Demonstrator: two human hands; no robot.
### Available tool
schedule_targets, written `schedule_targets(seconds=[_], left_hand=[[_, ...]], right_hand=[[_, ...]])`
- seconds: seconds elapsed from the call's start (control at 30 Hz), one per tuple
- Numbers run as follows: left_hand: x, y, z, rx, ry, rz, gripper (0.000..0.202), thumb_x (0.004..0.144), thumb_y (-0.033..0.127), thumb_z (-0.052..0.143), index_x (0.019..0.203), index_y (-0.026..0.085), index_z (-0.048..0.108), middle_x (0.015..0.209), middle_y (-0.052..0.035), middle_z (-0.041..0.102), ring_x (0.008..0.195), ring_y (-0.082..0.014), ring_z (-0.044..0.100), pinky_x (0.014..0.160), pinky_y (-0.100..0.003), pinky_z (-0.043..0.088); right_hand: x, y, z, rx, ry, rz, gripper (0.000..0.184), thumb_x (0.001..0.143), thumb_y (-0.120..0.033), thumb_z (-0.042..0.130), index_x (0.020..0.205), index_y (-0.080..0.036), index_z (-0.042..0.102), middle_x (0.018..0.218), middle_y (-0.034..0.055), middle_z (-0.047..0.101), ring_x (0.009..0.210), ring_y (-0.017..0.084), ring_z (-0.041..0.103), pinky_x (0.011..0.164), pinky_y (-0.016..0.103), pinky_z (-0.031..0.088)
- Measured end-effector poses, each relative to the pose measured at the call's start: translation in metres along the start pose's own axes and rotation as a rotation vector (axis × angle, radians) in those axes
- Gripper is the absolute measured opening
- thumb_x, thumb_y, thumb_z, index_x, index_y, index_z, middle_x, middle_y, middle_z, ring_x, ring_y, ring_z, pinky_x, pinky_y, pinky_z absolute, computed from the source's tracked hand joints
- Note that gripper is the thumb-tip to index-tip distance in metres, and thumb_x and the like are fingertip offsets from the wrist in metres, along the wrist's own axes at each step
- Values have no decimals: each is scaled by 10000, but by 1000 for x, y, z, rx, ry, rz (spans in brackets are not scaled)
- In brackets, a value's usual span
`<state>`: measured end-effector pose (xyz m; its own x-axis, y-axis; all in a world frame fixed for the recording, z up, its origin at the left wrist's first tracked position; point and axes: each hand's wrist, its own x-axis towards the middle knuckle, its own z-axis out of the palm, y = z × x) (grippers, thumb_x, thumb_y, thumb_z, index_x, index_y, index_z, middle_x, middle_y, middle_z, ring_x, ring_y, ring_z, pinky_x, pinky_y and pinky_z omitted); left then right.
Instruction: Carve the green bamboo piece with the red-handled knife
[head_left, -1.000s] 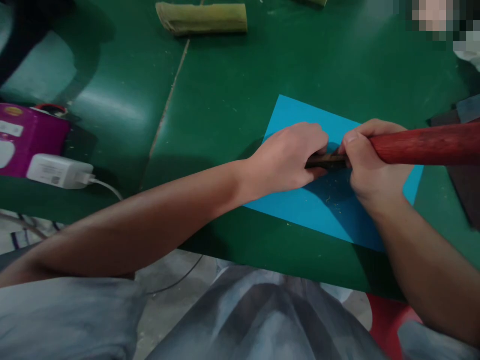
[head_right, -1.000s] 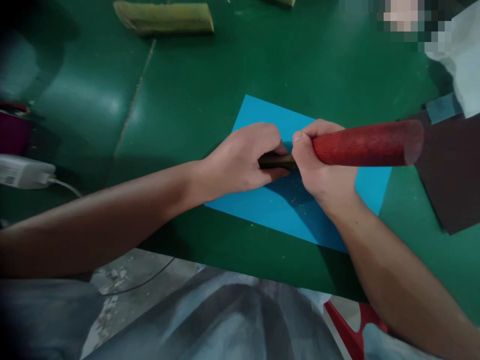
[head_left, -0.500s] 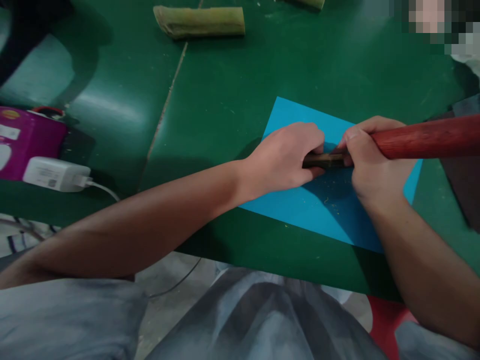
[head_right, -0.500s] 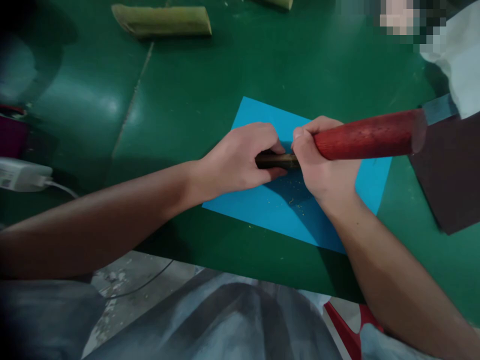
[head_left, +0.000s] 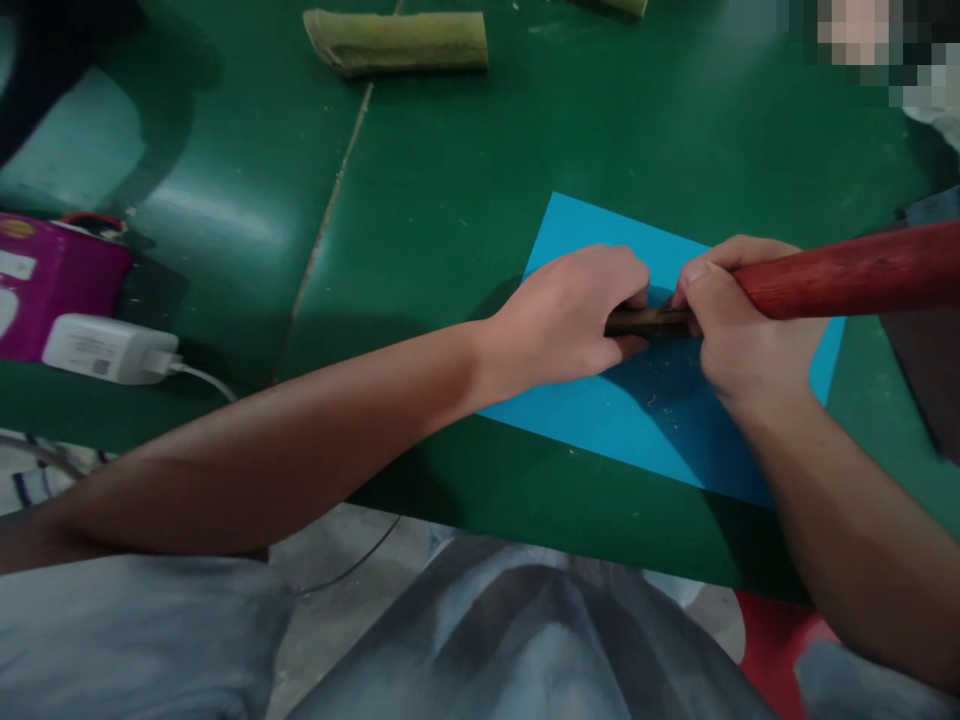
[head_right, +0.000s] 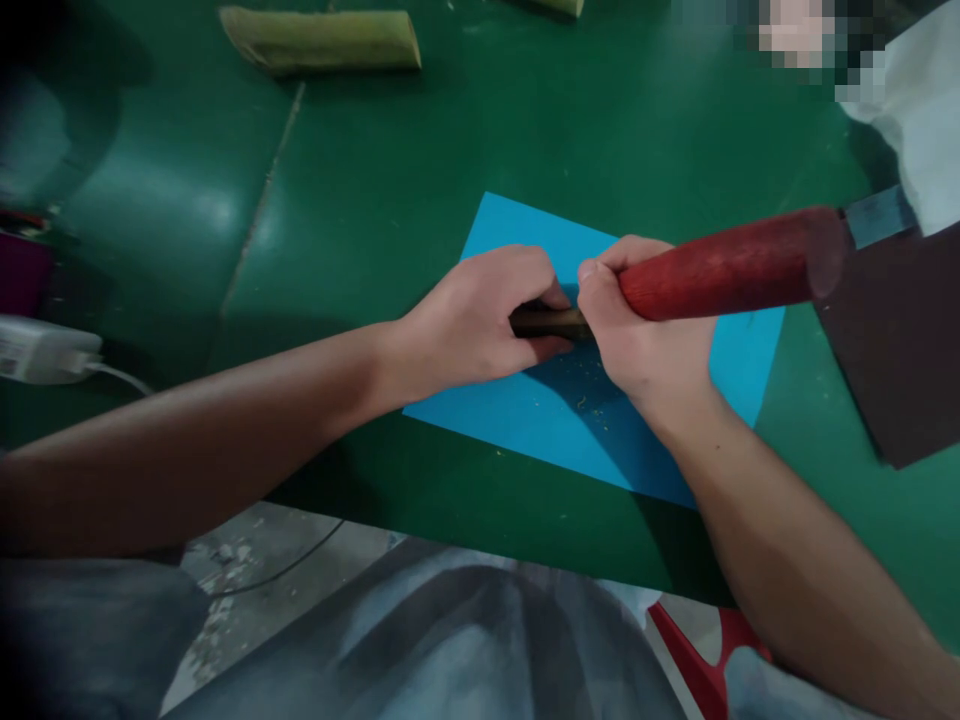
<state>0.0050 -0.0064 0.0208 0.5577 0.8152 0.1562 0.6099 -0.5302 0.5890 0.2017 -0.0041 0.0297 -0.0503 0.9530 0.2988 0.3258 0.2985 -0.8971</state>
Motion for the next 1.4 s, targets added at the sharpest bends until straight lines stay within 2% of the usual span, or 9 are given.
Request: schedule_targets(seconds=[0.2,0.37,0.57,0.73,0.93,1.03,1.17,1.3,1.4], left_hand=[[-1,-1,0,4,-9,-4,110,946,276,763,997,195,708,1028,-72,749,979,-258,718,822,-369,514],[0,-7,1,-15,22,29,121,951,296,762,992,199,701,1014,-76,744,980,-268,722,829,-382,519],[1,-7,0,-20,3,24,137,943,293,775,990,197,689,1051,-86,755,1015,-278,725,848,-386,519],[2,-6,-1,-24,-8,11,143,933,285,781,995,196,688,1080,-96,764,1024,-283,723,851,-390,515],[1,-6,2,-37,2,26,131,930,266,765,1014,215,678,1094,-92,766,1047,-288,720,876,-405,528],[-1,-6,6,-29,34,34,161,903,210,761,1028,204,659,1094,-98,755,1050,-292,725,891,-414,533],[-3,-5,9,-8,56,59,174,888,193,762,1005,206,633,1088,-98,747,1050,-299,725,896,-421,538],[-3,-6,10,-28,60,49,184,887,214,779,1017,206,649,1077,-85,757,1006,-275,718,862,-395,535],[-3,-8,9,-26,60,59,218,894,241,802,1066,183,680,1103,-91,765,1017,-263,718,881,-381,537]], right_hand=[[-1,0,2,39,36,10,280,834,-217,726,591,-299,614,557,-19,545,533,180,503,569,379,494],[-1,0,1,6,21,13,269,832,-220,708,589,-308,634,556,-15,556,561,192,554,618,392,547],[-1,3,-1,0,26,4,231,832,-239,720,615,-287,655,561,-32,546,549,171,537,593,368,494],[-1,2,2,44,39,3,276,843,-165,726,611,-294,650,562,-34,547,530,172,519,569,363,495],[0,0,3,74,62,16,230,808,-163,743,624,-289,685,567,-41,563,495,151,480,551,365,491],[0,3,1,61,63,-11,201,857,-221,794,687,-281,705,628,-36,622,539,156,562,597,370,538],[0,7,-1,47,-12,-84,183,918,-279,809,757,-297,722,746,-36,710,703,192,710,721,389,594],[-2,8,-2,90,33,-81,210,950,-331,791,749,-306,734,713,-33,690,618,180,633,662,387,538],[-4,7,-4,83,42,-66,246,949,-443,813,756,-312,735,702,-27,689,606,188,616,651,401,522]])
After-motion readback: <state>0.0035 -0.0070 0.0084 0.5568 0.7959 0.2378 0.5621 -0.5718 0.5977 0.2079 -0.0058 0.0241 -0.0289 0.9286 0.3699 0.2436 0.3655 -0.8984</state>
